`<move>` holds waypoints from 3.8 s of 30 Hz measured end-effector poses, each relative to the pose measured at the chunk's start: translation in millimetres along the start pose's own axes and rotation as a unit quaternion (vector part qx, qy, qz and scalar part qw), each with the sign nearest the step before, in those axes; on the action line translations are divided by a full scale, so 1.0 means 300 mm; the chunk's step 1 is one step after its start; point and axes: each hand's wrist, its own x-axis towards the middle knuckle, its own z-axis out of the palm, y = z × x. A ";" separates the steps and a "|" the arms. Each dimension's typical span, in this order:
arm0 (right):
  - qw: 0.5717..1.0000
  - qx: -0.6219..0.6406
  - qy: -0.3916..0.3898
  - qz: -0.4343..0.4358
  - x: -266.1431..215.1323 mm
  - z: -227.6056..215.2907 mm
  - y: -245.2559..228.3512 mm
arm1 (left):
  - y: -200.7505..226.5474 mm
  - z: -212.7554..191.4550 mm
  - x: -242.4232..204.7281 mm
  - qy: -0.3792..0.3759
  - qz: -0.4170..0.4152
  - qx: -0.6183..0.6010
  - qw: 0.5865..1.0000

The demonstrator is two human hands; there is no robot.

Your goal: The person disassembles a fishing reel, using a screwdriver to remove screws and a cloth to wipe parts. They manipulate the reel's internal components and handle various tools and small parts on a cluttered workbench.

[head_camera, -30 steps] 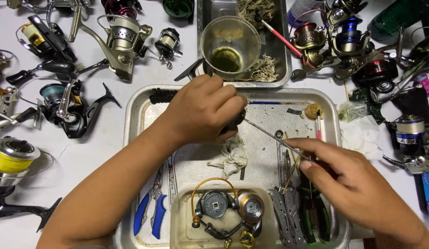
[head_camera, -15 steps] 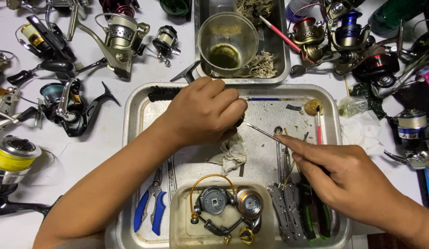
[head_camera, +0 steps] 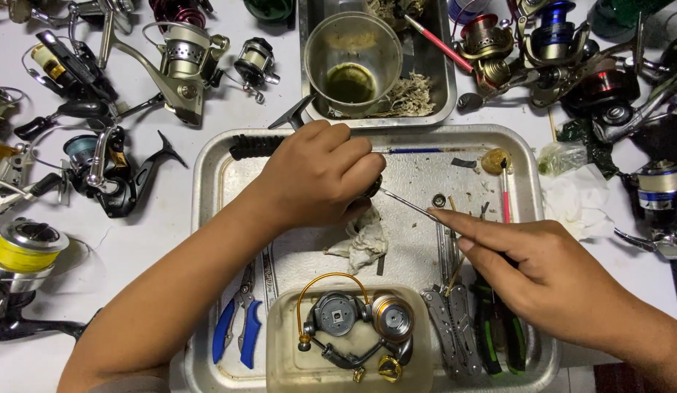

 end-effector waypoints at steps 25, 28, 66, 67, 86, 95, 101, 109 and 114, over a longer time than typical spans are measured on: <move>0.996 -0.077 -0.009 -0.040 -0.005 0.030 -0.010 | 0.014 -0.003 -0.001 0.007 -0.015 0.052 0.999; 0.993 -0.111 -0.016 -0.039 -0.013 0.045 0.007 | 0.016 -0.009 0.002 -0.003 -0.016 0.034 0.999; 0.959 -0.213 0.073 -0.170 -0.023 0.037 0.012 | 0.019 -0.006 -0.016 -0.034 -0.092 -0.085 0.992; 0.959 -0.213 0.076 -0.171 -0.027 0.024 -0.010 | 0.020 -0.010 -0.012 -0.034 -0.089 -0.083 0.992; 0.994 -0.048 0.064 -0.068 -0.046 -0.018 -0.113 | 0.012 -0.026 -0.010 0.055 -0.088 -0.194 0.975; 0.995 -0.046 0.060 -0.060 -0.057 -0.016 -0.110 | 0.013 -0.033 -0.009 0.053 -0.086 -0.179 0.979; 0.998 -0.059 0.017 -0.013 -0.055 -0.034 -0.113 | 0.010 -0.039 -0.008 0.050 -0.062 -0.120 0.990; 0.990 -0.006 -0.056 0.127 -0.042 -0.079 -0.110 | 0.023 -0.066 0.022 0.076 -0.017 -0.018 0.997; 0.995 -0.093 -0.037 0.023 -0.038 -0.035 -0.102 | 0.036 -0.050 0.021 0.060 -0.019 0.040 0.997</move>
